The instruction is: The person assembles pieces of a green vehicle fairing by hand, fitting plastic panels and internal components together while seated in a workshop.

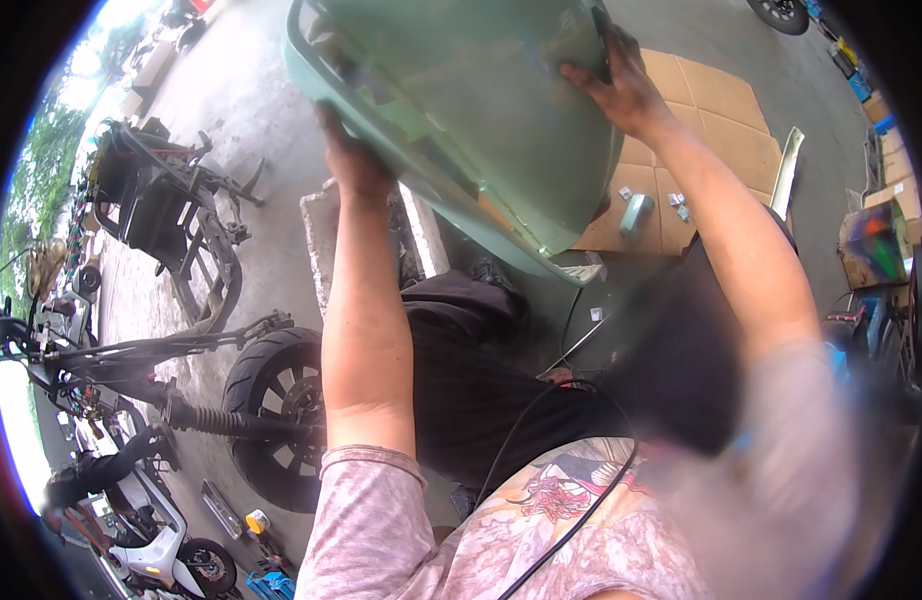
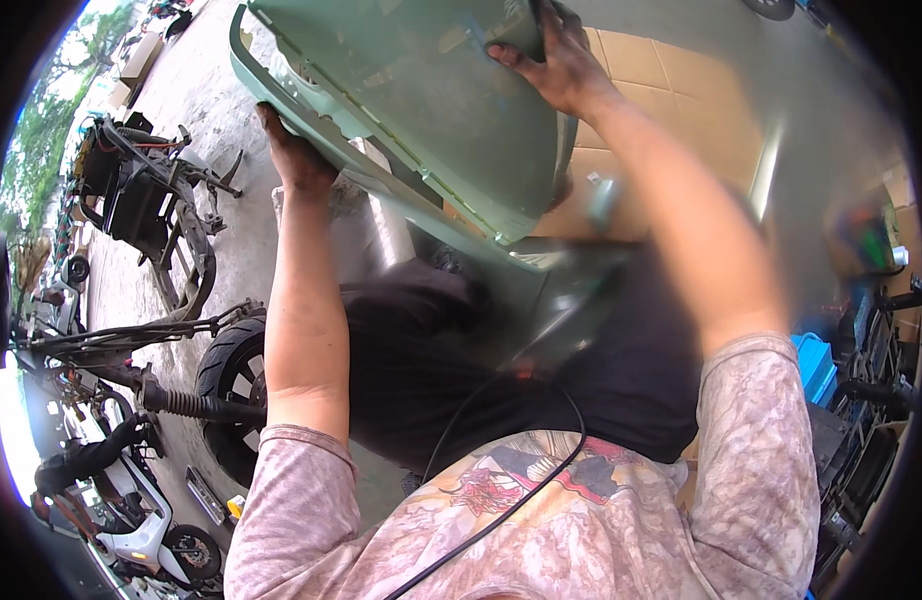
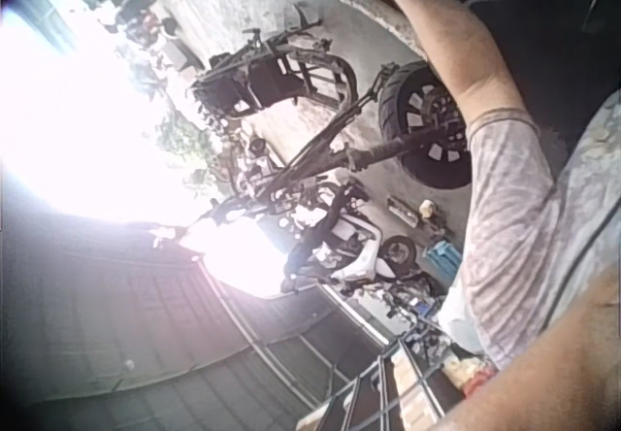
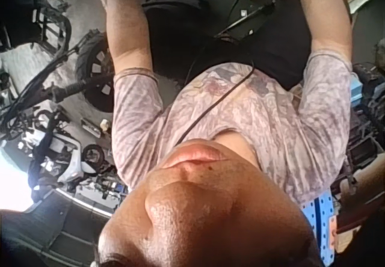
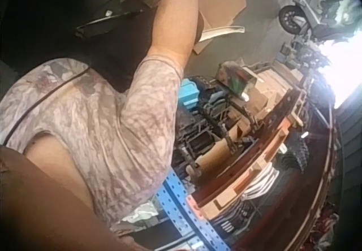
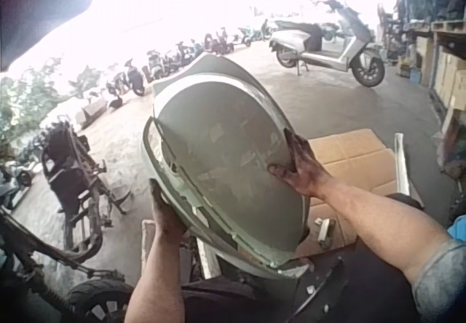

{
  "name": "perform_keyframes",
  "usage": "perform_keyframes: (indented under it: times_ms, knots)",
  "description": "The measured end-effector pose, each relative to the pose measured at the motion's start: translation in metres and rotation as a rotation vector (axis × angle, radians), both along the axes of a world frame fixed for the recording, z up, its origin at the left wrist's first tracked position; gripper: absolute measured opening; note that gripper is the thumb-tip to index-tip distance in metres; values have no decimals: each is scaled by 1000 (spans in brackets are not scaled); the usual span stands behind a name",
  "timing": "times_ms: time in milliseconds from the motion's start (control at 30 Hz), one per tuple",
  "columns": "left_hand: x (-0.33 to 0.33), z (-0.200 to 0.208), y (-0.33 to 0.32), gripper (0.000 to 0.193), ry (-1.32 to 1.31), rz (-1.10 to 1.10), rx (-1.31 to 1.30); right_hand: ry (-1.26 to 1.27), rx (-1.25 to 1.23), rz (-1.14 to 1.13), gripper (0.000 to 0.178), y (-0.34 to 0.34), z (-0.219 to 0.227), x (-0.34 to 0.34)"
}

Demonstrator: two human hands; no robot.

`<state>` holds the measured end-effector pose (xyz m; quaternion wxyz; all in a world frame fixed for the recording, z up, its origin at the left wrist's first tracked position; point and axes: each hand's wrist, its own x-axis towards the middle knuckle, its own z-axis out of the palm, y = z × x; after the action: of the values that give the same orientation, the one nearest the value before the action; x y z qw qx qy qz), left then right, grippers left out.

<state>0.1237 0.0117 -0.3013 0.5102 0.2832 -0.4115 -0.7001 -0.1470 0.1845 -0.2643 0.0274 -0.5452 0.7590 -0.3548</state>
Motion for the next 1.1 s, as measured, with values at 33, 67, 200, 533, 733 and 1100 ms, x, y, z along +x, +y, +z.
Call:
perform_keyframes:
  times_ms: [33, 67, 200, 533, 733, 1100]
  knots:
    - [-5, -2, 4, 55, -43, 14, -26, -27, 20, -19, 113, 2, 1, 2]
    - [-10, -3, 8, 55, 14, 13, 2, -54, 41, -39, 113, 4, 2, 3]
    - [-13, -7, 12, 60, 136, -82, 175, 17, 0, -16, 112, 1, -9, -8]
    - [1, -22, -1, 63, 35, -153, 172, 12, -13, -19, 104, 3, -4, 12]
    - [-10, -24, 7, 70, -44, 20, 117, 21, -16, -26, 102, 4, -8, 8]
    - [-14, -8, 39, 83, -49, -45, 25, 13, -12, -41, 103, 3, -10, 2]
